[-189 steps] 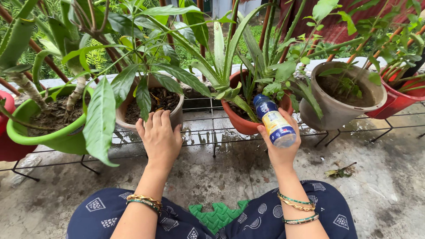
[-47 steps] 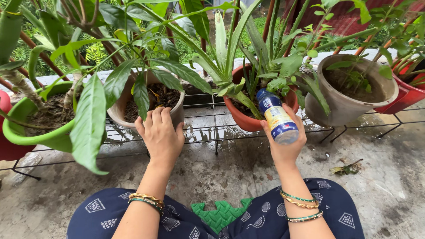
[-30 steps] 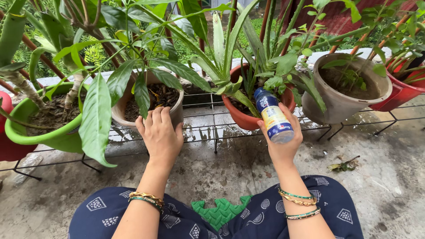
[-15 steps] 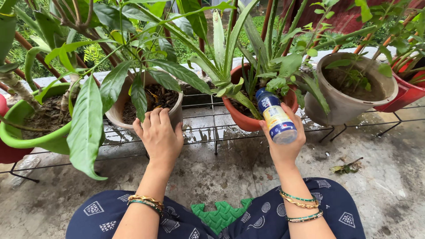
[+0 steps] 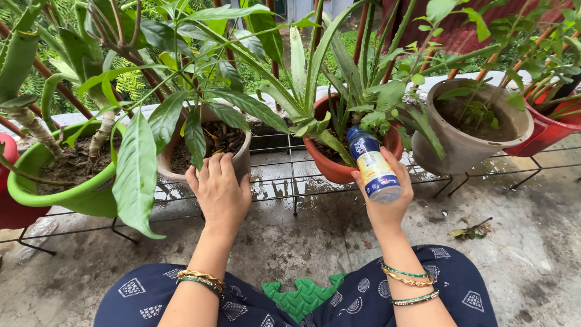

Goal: The person applies liquid from a bottle to several potted plants on a balcony, touches the leaves and soil by hand, and shifts the positions of the pots on a wire rack.

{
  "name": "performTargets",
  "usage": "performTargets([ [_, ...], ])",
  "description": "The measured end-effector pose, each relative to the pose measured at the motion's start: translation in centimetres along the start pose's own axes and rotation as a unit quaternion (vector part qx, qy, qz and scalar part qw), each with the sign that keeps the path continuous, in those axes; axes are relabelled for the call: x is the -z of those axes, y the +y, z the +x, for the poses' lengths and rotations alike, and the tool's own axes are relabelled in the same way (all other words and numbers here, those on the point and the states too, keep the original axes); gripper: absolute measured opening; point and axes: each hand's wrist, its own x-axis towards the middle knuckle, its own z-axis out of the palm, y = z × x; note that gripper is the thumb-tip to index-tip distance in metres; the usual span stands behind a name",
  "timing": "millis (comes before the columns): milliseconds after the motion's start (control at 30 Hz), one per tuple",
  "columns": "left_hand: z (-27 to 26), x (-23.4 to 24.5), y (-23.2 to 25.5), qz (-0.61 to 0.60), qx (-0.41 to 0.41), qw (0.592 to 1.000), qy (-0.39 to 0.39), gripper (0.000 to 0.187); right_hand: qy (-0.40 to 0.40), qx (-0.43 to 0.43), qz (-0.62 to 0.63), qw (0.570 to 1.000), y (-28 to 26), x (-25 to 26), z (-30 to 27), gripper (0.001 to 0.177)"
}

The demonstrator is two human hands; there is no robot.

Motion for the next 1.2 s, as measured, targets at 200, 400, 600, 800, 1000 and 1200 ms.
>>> performTargets([
  [200,0.3,0.1,0.2,-0.005,0.009,1.000,0.004,0.056,0.007,0.035,-0.003,0.999,0.6,-0.5,0.1,0.060],
  [400,0.4,0.4,0.0,-0.025,0.032,0.999,-0.022,0.058,0.038,0.079,-0.020,0.996,-0.3,-0.2,-1.1,0.062],
  [600,-0.6,0.2,-2.1,-0.133,0.002,0.991,-0.014,0.071,0.059,0.208,-0.064,0.974,-3.4,0.6,-2.3,0.068],
  [800,0.3,6.6,-4.0,-0.208,-0.074,0.975,0.014,0.055,0.044,0.253,0.025,0.966,-8.5,-4.1,-3.4,0.061],
  [1000,0.2,11.3,-5.3,-0.235,-0.110,0.965,0.023,0.048,-0.196,0.237,0.093,0.947,-13.3,-11.9,-3.5,0.055],
  [1200,0.5,12.4,-9.9,-0.172,-0.092,0.976,0.092,0.045,-0.306,0.117,0.091,0.940,-17.7,-18.8,-3.9,0.068],
])
